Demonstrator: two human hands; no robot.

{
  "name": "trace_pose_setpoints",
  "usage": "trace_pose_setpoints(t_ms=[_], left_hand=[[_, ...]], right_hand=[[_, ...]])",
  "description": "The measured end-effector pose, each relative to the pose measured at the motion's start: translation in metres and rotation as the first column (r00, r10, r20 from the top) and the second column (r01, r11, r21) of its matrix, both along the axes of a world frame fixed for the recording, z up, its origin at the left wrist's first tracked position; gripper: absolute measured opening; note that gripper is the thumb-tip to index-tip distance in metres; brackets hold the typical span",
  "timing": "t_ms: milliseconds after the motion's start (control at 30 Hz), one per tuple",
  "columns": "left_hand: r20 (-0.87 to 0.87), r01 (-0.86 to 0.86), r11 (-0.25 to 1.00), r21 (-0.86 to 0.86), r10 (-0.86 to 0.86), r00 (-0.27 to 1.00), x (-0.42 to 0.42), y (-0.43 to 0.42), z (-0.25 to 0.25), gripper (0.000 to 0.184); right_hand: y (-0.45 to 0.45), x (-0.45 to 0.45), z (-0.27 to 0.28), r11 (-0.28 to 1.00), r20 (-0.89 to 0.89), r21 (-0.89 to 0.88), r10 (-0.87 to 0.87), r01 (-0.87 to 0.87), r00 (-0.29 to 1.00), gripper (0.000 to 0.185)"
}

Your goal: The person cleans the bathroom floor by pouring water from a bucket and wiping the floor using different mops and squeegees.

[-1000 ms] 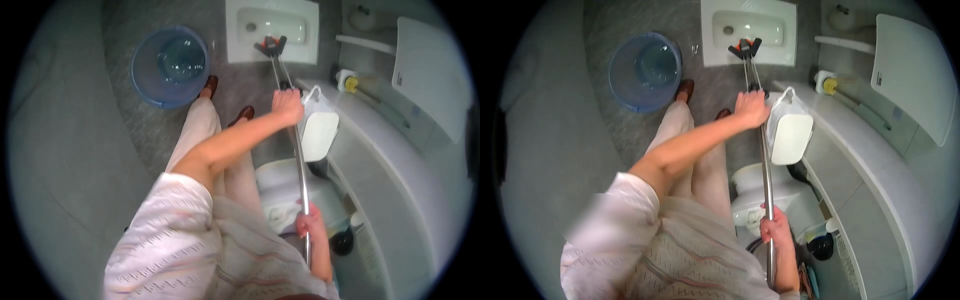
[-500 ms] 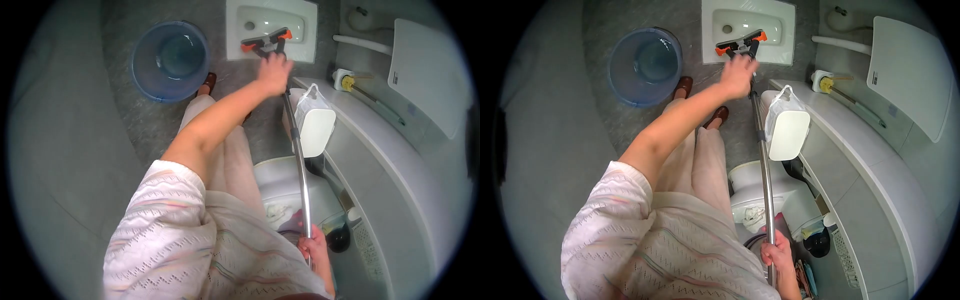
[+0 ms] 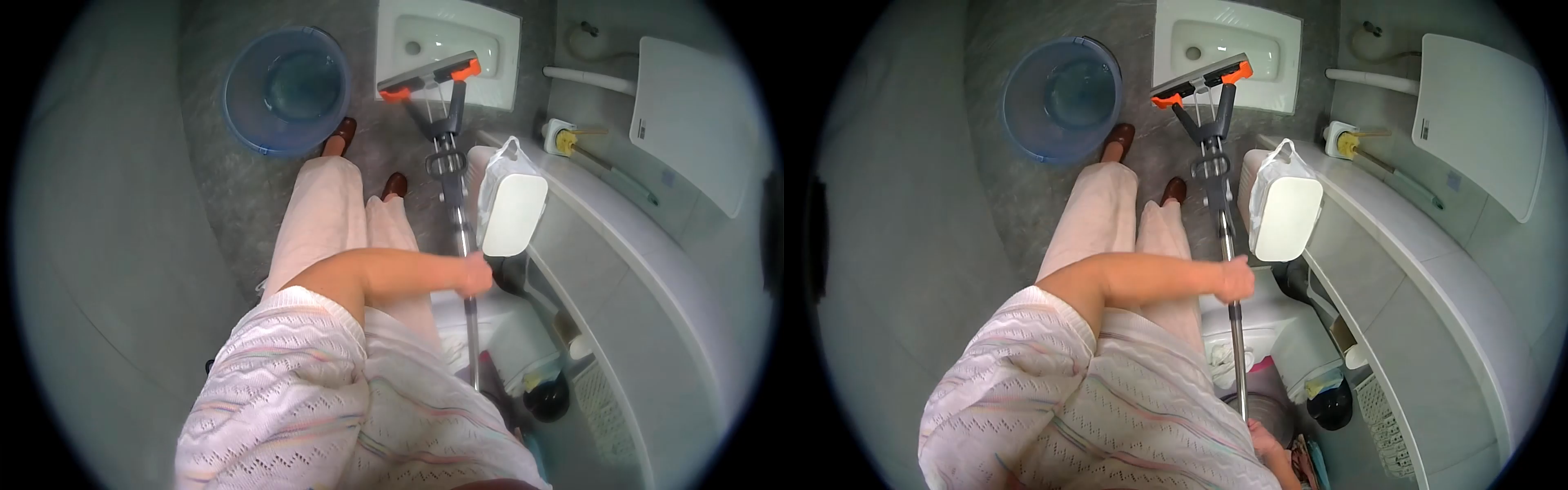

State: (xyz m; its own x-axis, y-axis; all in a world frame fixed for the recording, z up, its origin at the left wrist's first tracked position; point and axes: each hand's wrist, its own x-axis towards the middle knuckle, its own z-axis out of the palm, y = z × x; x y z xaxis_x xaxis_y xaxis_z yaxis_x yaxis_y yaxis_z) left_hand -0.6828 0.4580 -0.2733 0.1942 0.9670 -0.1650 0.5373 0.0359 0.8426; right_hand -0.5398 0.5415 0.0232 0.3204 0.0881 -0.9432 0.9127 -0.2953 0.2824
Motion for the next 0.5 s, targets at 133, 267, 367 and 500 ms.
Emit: trace_pose_setpoints(t_ms=[133,267,367,500], left_hand=[[0.023,-0.045,0.996,0.075,0.043,0.999,0.077,0.025,0.025,0.011],[0.04,-0.032,0.994,0.106,0.028,0.999,0.123,0.062,0.061,0.014],[0.012,-0.056,0.994,0.093,0.055,0.998,0.149,0.077,0.09,0.015],[-0.102,0.021,0.999,0.032,-0.018,0.995,0.167,0.036,0.113,0.018]], right_hand=[[0.035,0.067,0.001,0.99,-0.05,-0.005,0.138,-0.138,0.989,0.034],[0.079,0.129,0.002,0.964,-0.1,0.012,0.267,-0.267,0.959,0.033],[0.103,0.166,0.002,0.934,-0.132,0.047,0.356,-0.353,0.925,0.032],[0.1,0.207,-0.013,0.891,-0.165,0.104,0.455,-0.443,0.875,0.031]])
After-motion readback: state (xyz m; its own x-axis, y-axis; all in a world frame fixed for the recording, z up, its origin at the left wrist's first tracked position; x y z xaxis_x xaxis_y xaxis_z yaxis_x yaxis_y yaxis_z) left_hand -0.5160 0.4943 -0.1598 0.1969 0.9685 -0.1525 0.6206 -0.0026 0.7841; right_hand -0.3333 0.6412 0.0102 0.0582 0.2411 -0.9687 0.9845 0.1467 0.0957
